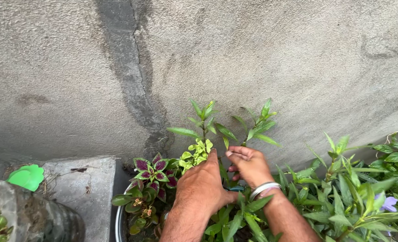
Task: The recorder is pruning and spraying several potted plants in an outdoor setting.
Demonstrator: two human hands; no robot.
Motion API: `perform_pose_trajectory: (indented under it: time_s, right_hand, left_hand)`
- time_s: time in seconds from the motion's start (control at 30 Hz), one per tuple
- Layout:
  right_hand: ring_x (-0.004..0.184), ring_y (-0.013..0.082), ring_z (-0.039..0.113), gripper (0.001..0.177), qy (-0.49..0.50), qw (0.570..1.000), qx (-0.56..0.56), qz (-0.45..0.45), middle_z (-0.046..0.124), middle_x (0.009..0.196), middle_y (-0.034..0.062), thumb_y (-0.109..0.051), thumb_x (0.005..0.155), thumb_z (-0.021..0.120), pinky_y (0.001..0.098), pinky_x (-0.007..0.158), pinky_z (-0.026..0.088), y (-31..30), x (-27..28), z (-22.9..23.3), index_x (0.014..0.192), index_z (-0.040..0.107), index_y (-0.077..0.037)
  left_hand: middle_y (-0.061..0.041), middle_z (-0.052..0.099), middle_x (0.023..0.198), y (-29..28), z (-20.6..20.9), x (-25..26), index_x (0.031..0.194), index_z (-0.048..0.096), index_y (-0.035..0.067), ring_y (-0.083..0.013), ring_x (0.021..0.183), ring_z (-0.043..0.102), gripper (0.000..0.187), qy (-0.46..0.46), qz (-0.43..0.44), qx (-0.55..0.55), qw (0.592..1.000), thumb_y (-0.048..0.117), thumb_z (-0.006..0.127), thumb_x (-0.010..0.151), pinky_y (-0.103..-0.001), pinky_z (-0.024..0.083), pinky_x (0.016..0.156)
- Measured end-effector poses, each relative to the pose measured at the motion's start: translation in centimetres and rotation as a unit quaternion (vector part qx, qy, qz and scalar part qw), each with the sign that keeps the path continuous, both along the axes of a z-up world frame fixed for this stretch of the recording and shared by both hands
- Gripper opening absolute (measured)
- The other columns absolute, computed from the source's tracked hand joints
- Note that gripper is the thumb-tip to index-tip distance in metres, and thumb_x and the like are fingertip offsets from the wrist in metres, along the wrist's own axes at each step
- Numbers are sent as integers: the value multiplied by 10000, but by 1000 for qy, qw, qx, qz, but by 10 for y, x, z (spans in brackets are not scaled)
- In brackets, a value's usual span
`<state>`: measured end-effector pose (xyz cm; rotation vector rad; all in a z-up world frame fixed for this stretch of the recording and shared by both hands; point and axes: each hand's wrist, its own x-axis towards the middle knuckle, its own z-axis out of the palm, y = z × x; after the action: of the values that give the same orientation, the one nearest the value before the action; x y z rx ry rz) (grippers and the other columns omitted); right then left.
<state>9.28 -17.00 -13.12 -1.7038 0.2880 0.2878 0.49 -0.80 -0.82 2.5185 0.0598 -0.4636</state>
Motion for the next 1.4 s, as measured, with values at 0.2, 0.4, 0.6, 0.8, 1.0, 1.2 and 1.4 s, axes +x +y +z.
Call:
perform_pose_trajectory:
  time_s: [0.2, 0.4, 0.6, 0.8, 1.0, 1.2, 1.4]
  right_hand:
    - [691, 103, 677, 240, -75, 995, -50, 34, 807, 891, 63, -77, 826, 797, 277, 605, 568, 5, -7, -8, 1058, 776, -22]
    - [656, 78, 678, 210, -148, 984, -87, 48, 810, 847, 54, -40, 784, 809, 264, 609, 562, 4, -24, -8, 993, 788, -32]
    - [612, 77, 694, 157, -138, 984, -111, 7, 814, 820, 35, -55, 823, 782, 267, 578, 570, 5, -35, -3, 979, 795, -42]
    - [669, 52, 712, 150, -183, 981, -67, -1, 808, 835, 30, -50, 833, 796, 244, 611, 598, 2, -30, -17, 975, 782, -2]
    - [634, 62, 699, 163, -180, 981, -76, 3, 818, 831, 34, -25, 812, 798, 252, 585, 586, 3, -37, -16, 975, 792, -10]
    - [619, 53, 679, 173, -210, 973, -96, -4, 825, 853, 18, -16, 813, 780, 247, 576, 577, 0, -36, -20, 984, 802, -31]
    - [598, 58, 679, 149, -202, 974, -104, 3, 803, 767, 46, -56, 841, 787, 257, 552, 550, 1, -39, -16, 988, 797, -28]
  left_hand:
    - [-118, 712, 1193, -4, -8, 5, 1383, 570, 148, -280, 1164, 671, 721, -32, 37, -22, 999, 347, 869, 757, -408, 507, 1037]
    - [-120, 715, 1168, -8, -15, 18, 1319, 659, 225, -282, 1135, 680, 449, -9, 122, -32, 992, 329, 744, 891, -409, 511, 1035]
    - [-129, 771, 1089, -16, -23, 30, 1311, 644, 188, -271, 1042, 749, 364, 25, 149, -59, 987, 362, 599, 994, -415, 543, 990]
    - [-164, 719, 1151, -27, -14, 29, 1213, 679, 148, -331, 1104, 696, 267, 13, 75, 10, 997, 284, 606, 995, -455, 546, 980]
    - [-173, 726, 1133, -29, -44, 33, 1166, 685, 125, -337, 1099, 699, 274, 12, 101, -12, 995, 312, 537, 1032, -471, 538, 981]
    - [-168, 731, 1065, -38, -37, 31, 1165, 684, 129, -345, 1055, 711, 259, -7, 130, -19, 991, 289, 546, 1016, -486, 550, 929]
    - [-133, 754, 1047, -38, -44, 30, 1178, 736, 236, -325, 1005, 730, 263, -31, 182, -37, 982, 315, 660, 939, -453, 567, 915]
